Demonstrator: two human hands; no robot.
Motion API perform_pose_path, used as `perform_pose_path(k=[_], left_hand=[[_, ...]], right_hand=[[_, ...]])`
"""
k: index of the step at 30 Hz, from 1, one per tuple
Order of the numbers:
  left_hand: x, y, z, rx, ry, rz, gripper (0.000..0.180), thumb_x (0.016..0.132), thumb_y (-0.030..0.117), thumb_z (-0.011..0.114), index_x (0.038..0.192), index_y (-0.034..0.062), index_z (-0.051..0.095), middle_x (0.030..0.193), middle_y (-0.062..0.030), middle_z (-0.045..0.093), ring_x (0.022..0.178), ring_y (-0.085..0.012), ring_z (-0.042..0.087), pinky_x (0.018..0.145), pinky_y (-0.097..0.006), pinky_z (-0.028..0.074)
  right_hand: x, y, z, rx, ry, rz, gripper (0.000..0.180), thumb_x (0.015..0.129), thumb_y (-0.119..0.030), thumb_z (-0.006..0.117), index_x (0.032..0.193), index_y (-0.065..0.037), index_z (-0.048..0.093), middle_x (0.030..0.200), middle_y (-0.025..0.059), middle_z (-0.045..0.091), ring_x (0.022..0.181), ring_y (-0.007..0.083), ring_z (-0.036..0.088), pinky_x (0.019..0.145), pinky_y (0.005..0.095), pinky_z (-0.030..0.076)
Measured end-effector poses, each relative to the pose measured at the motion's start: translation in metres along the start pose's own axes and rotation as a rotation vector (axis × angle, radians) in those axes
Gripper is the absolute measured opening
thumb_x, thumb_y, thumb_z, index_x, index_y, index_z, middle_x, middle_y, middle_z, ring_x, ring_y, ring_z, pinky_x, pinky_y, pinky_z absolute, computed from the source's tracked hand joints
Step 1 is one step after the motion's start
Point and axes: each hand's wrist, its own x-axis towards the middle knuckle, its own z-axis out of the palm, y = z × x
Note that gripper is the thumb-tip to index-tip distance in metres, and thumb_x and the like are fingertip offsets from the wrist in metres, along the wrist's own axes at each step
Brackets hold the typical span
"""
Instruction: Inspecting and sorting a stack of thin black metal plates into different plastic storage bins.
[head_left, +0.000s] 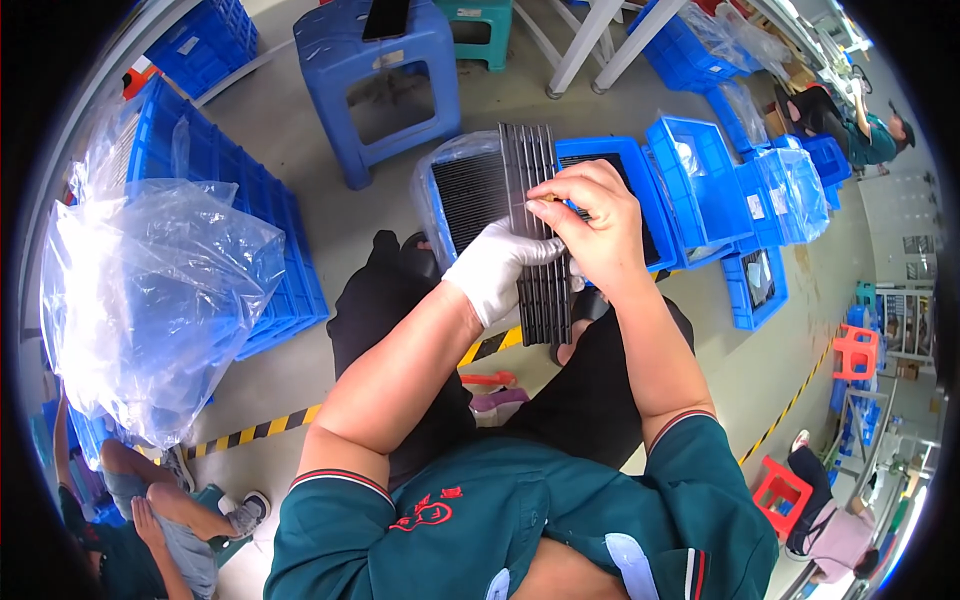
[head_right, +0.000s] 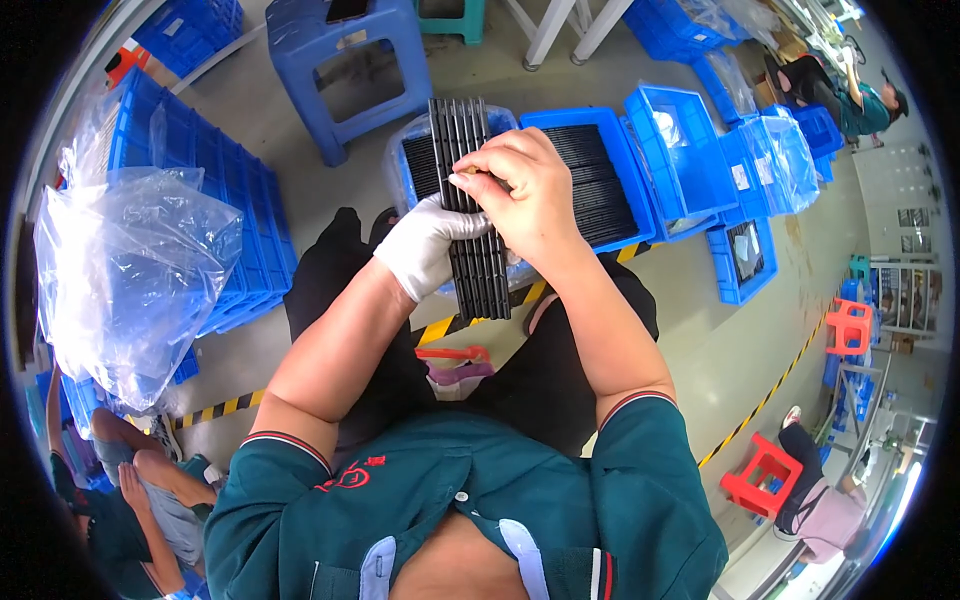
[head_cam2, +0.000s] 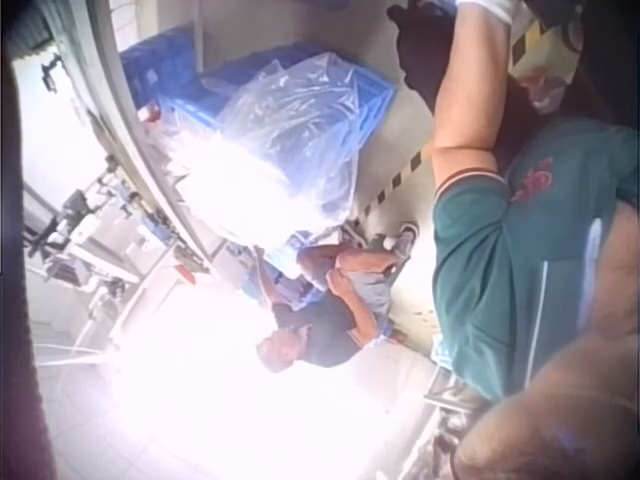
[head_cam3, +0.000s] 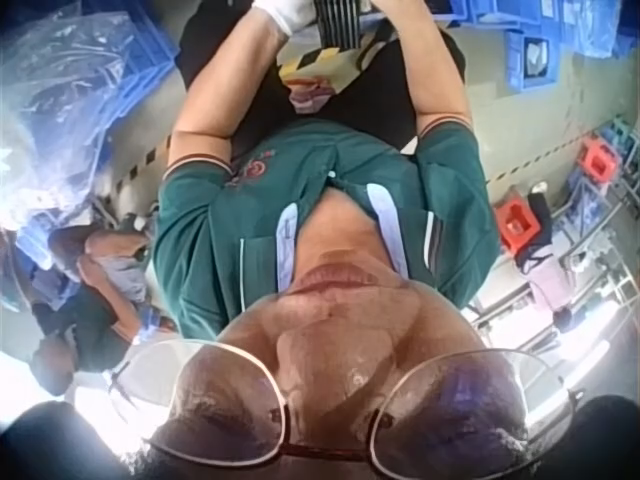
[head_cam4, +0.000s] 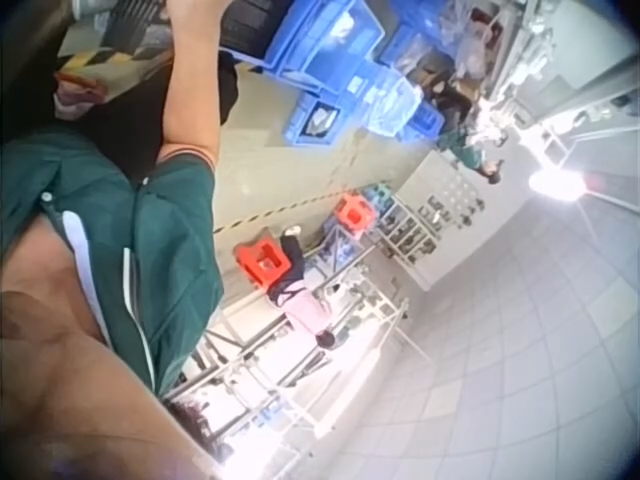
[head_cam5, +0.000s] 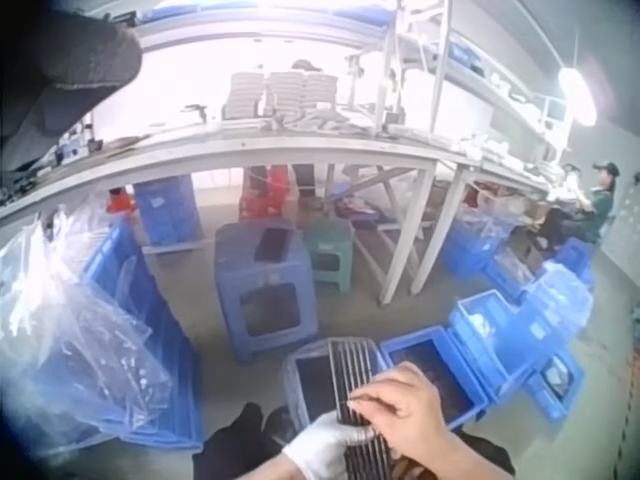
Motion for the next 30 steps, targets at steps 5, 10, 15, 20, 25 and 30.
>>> perform_pose_path(k=[5,10,15,20,25,30], left_hand=[[0.002,-0.002,-0.005,0.068,0.013,0.041,0.032,0.084,-0.005,0.057,0.116,0.0004,0.056,0.101,-0.0061,0.061,0.092,-0.0153,0.061,0.082,-0.030,0.051],[0.002,-0.005,-0.004,0.085,0.020,0.073,0.033,0.080,-0.004,0.059,0.113,0.0007,0.058,0.100,-0.0043,0.060,0.093,-0.0131,0.058,0.084,-0.028,0.046],[0.003,-0.006,-0.003,0.196,0.006,0.125,0.029,0.078,-0.002,0.062,0.107,0.0018,0.059,0.098,-0.0030,0.060,0.092,-0.0129,0.057,0.083,-0.028,0.046],[0.007,-0.008,-0.006,0.122,0.018,0.099,0.027,0.078,-0.002,0.062,0.105,0.0024,0.060,0.097,-0.0032,0.060,0.091,-0.0127,0.057,0.083,-0.028,0.046],[0.005,0.006,-0.001,-0.052,0.090,0.059,0.024,0.087,0.000,0.059,0.111,-0.0003,0.059,0.095,-0.0123,0.066,0.084,-0.0267,0.067,0.075,-0.040,0.056],[0.006,0.021,-0.003,-0.245,0.151,0.090,0.024,0.092,0.011,0.056,0.114,0.0011,0.056,0.096,-0.0150,0.067,0.087,-0.0302,0.067,0.077,-0.043,0.056]], right_hand=[[0.003,-0.008,-0.002,-0.259,0.000,-0.271,0.014,0.068,-0.008,0.078,0.080,-0.009,0.072,0.080,0.0036,0.062,0.082,0.0219,0.057,0.070,0.0325,0.047],[0.003,-0.004,0.000,-0.182,0.013,-0.170,0.012,0.065,-0.010,0.077,0.075,-0.009,0.070,0.075,0.0020,0.062,0.077,0.0217,0.057,0.069,0.0331,0.047],[0.000,-0.005,0.005,-0.314,0.040,-0.281,0.013,0.065,-0.011,0.077,0.077,-0.011,0.071,0.077,0.0021,0.063,0.078,0.0224,0.057,0.072,0.0347,0.047],[0.001,0.003,0.008,-0.272,0.024,-0.272,0.014,0.066,-0.010,0.077,0.078,-0.010,0.071,0.078,0.0027,0.064,0.078,0.0227,0.057,0.071,0.0339,0.047],[0.008,-0.013,-0.008,-0.096,0.189,-0.195,0.013,0.066,-0.006,0.077,0.077,-0.008,0.069,0.073,0.0039,0.063,0.074,0.0247,0.059,0.067,0.0341,0.048],[-0.008,0.007,-0.016,0.123,0.042,0.152,0.012,0.079,-0.001,0.072,0.091,-0.004,0.071,0.085,0.0026,0.063,0.080,0.0109,0.058,0.070,0.0241,0.045]])
